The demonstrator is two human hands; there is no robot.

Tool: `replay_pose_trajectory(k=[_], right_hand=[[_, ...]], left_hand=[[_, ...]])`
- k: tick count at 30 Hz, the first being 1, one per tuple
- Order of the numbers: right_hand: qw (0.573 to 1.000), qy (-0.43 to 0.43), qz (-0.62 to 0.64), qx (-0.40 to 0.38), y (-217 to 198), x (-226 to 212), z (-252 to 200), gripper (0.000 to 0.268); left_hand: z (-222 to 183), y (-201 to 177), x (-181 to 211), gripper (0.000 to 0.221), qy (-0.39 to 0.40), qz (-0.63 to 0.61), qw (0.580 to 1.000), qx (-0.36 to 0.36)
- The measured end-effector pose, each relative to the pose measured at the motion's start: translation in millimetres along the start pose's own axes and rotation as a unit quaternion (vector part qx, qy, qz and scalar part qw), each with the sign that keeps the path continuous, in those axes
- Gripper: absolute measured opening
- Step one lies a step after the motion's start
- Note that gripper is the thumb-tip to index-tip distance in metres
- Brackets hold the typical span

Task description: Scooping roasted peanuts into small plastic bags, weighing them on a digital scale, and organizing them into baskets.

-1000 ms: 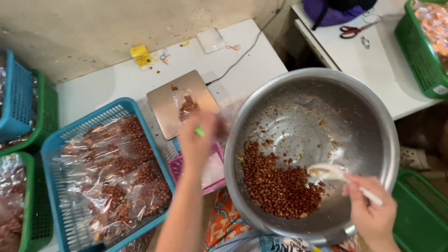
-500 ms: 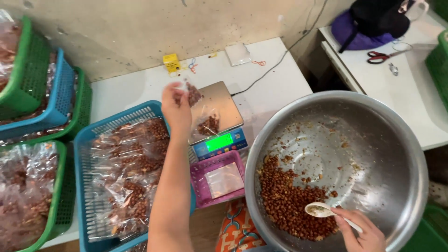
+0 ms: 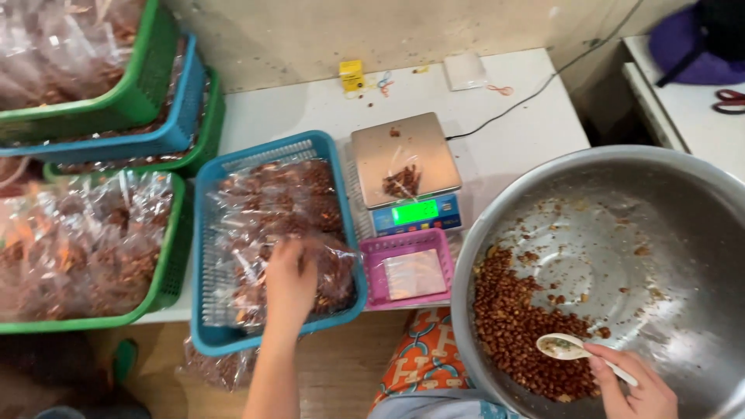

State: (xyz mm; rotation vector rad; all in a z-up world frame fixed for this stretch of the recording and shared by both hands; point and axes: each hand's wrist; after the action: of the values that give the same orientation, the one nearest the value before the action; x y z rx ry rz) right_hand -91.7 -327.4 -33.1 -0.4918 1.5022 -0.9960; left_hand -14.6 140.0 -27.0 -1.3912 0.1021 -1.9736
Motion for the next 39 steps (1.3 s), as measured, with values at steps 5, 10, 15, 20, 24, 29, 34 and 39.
replay_pose_trajectory(k=[5, 10, 15, 20, 24, 29, 34, 39], right_hand=[[0.995, 0.043, -0.075, -0.042, -7, -12, 4, 0.016], [0.996, 0.027, -0.075, -0.043, -7, -18, 4, 0.018], [0.997, 0.034, -0.052, -0.048, -5, -23, 1, 0.018], [0.988, 0.026, -0.143, -0.053, -10, -12, 26, 0.018], [0.98, -0.137, -0.108, -0.097, -31, -14, 72, 0.03], [0.925, -0.38, 0.022, -0.007, -56, -131, 130, 0.031], [0.849, -0.528, -0.007, 0.016, -20, -224, 196, 0.023], [0.902, -0.422, 0.07, -0.068, 65, -280, 260, 0.015]], left_hand=[[-42, -5, -2, 0.019, -0.303, 0.11, 0.944, -0.066], [-30, 2, -21, 0.024, -0.256, 0.105, 0.961, -0.008], [0, 27, -16, 0.024, -0.22, 0.092, 0.97, -0.038], [-1, 43, -16, 0.044, -0.109, 0.319, 0.941, -0.032], [8, 50, 52, 0.04, -0.091, 0.185, 0.979, -0.005], [32, 113, 66, 0.034, -0.141, 0.045, 0.985, -0.085], [56, 192, 30, 0.056, 0.007, 0.054, 0.998, -0.038], [67, 209, 21, 0.107, -0.043, 0.058, 0.996, 0.043]])
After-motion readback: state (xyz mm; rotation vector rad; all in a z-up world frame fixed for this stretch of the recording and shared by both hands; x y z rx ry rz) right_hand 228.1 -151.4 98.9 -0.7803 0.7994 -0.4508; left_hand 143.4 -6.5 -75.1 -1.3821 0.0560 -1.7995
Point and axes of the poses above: each hand's wrist, its own z-axis towards the middle knuckle, its own y-axis out of the palm, x = y × z, and after that the axes turned 15 degrees about -z, right-handed
